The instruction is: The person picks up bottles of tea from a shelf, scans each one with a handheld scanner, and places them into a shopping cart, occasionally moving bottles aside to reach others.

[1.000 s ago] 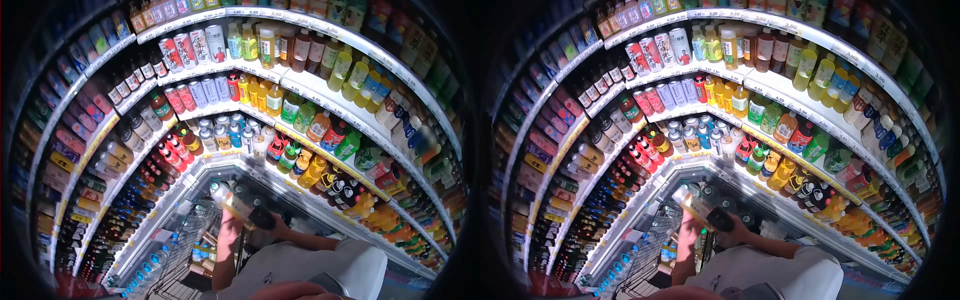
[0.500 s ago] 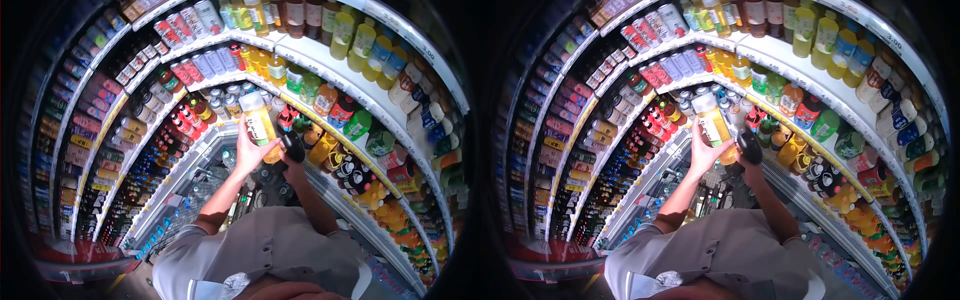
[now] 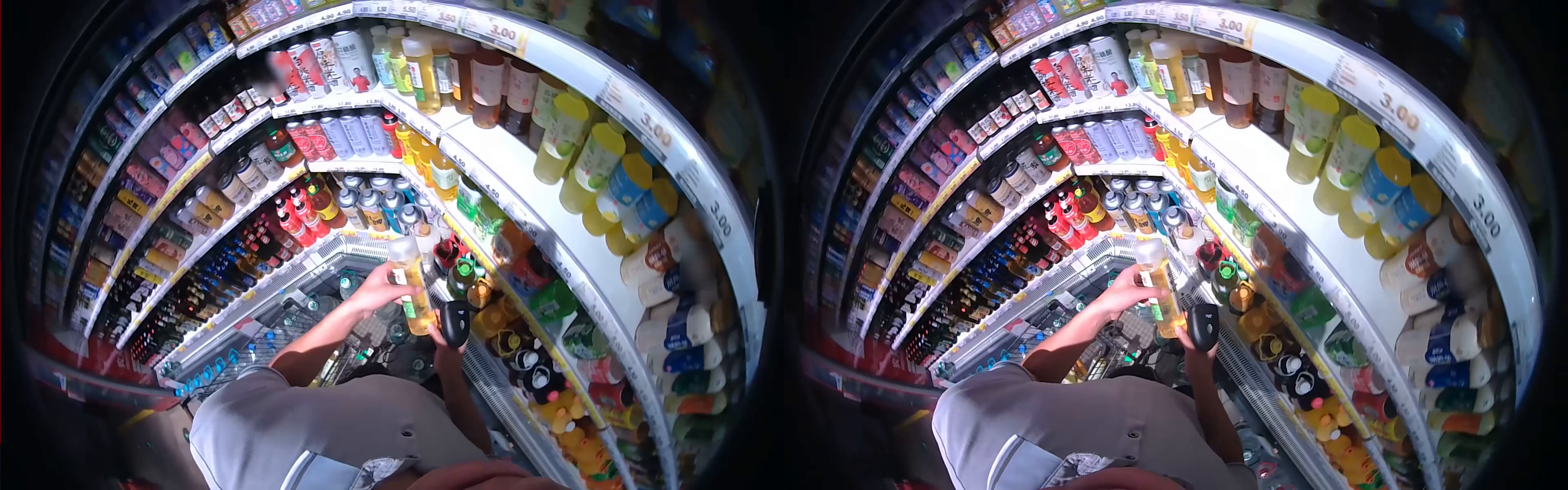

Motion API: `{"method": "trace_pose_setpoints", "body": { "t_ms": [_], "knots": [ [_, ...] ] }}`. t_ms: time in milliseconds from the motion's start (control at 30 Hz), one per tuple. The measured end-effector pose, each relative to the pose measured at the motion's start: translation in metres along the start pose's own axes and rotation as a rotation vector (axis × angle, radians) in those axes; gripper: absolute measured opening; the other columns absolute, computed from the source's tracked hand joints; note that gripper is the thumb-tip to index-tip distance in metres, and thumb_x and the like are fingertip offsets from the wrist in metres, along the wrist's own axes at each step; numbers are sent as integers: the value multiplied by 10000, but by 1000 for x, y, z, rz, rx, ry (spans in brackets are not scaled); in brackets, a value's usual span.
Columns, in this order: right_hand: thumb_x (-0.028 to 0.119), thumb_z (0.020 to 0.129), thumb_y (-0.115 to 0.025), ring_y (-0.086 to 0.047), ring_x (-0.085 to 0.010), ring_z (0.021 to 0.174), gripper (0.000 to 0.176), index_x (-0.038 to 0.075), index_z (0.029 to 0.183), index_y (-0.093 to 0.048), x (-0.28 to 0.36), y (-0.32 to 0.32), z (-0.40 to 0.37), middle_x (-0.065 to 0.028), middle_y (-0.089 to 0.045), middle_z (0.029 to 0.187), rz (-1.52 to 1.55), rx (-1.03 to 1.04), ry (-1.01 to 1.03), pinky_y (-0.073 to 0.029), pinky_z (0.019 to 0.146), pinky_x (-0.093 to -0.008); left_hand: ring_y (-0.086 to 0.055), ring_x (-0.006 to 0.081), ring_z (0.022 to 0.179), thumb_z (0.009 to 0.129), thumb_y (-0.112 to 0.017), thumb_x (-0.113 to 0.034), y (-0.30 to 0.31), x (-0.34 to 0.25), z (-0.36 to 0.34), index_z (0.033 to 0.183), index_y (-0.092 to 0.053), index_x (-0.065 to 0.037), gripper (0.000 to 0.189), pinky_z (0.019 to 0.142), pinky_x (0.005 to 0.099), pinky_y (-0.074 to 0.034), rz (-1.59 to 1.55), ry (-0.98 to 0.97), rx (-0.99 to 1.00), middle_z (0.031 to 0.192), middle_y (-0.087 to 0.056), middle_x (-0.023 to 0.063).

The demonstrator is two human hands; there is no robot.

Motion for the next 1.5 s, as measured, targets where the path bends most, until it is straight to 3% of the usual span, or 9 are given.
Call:
{"method": "trace_pose_setpoints", "body": {
  "t_ms": [200,400,500,600,667,933,1067,1167,1500],
  "knots": [
    [21,876,-705,-661,-125,902,313,-5,1184,-660,22,-32,28,-62,-712,1063,-128,-59,20,-528,852,-305,-665,78,891,752,-863,-107,55,-16,21,1170,-667,-86,462,751,268,-556,-179,42,-109,1042,-720,-3],
    [79,918,-704,-680,-123,865,306,11,1211,-648,43,-29,-3,-68,-731,1042,-407,-16,120,-523,776,-260,-637,160,1084,659,-868,-18,160,-137,71,1233,-603,-45,633,976,350,-515,-33,-661,-307,1134,-685,47],
    [68,894,-723,-676,-134,824,274,7,1156,-667,56,-31,-33,-53,-728,989,-446,-56,206,-530,770,-275,-634,171,1104,659,-868,-12,197,-187,108,1278,-569,-43,689,1000,365,-503,-110,-763,-365,1169,-672,67],
    [47,883,-733,-688,-133,812,126,-5,997,-718,61,-32,-51,-79,-738,896,-928,-36,166,-540,760,-299,-634,199,1119,651,-878,-20,211,-241,120,1275,-561,-16,700,1011,377,-497,-13,-906,-445,1198,-665,105],
    [57,884,-748,-696,-138,784,126,-25,971,-710,68,-52,-64,-75,-734,867,-800,-100,84,-552,756,-298,-637,210,1114,648,-883,-28,221,-260,149,1266,-566,-7,695,1002,369,-497,-10,-995,-475,1193,-670,115],
    [73,779,-861,-678,-148,829,383,-10,1085,-647,61,-69,-104,-84,-704,962,-677,-352,73,-559,785,-299,-632,230,1132,610,-865,-6,225,-291,240,1254,-554,-52,717,972,370,-503,-320,-1059,-502,1161,-666,104],
    [-10,831,-779,-689,-177,786,296,-33,1094,-645,15,2,-123,-99,-709,958,-729,-433,197,-574,713,-314,-586,253,1182,603,-898,-25,215,-281,275,1314,-430,-43,852,1010,388,-474,-178,-889,-545,1232,-591,142],
    [-43,856,-733,-692,-189,729,257,-50,1092,-632,16,-13,-138,-127,-714,957,-598,-532,207,-573,675,-310,-593,269,1171,627,-905,-73,209,-273,292,1360,-439,-23,869,997,389,-485,-53,-975,-535,1228,-587,161],
    [-47,837,-756,-675,-188,673,301,-53,1107,-623,16,-3,-141,-126,-706,904,-359,-659,204,-563,626,-314,-564,392,1221,810,-765,-151,189,-212,324,1415,-459,-40,687,1027,432,-467,439,-911,-533,1337,-571,226]
  ]
}}
Point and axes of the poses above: each hand's wrist, its own z-axis towards the middle knuckle, its own y-axis out of the back of the hand, x = y × z, the point moved 6 cm from there along z, towards the middle knuckle
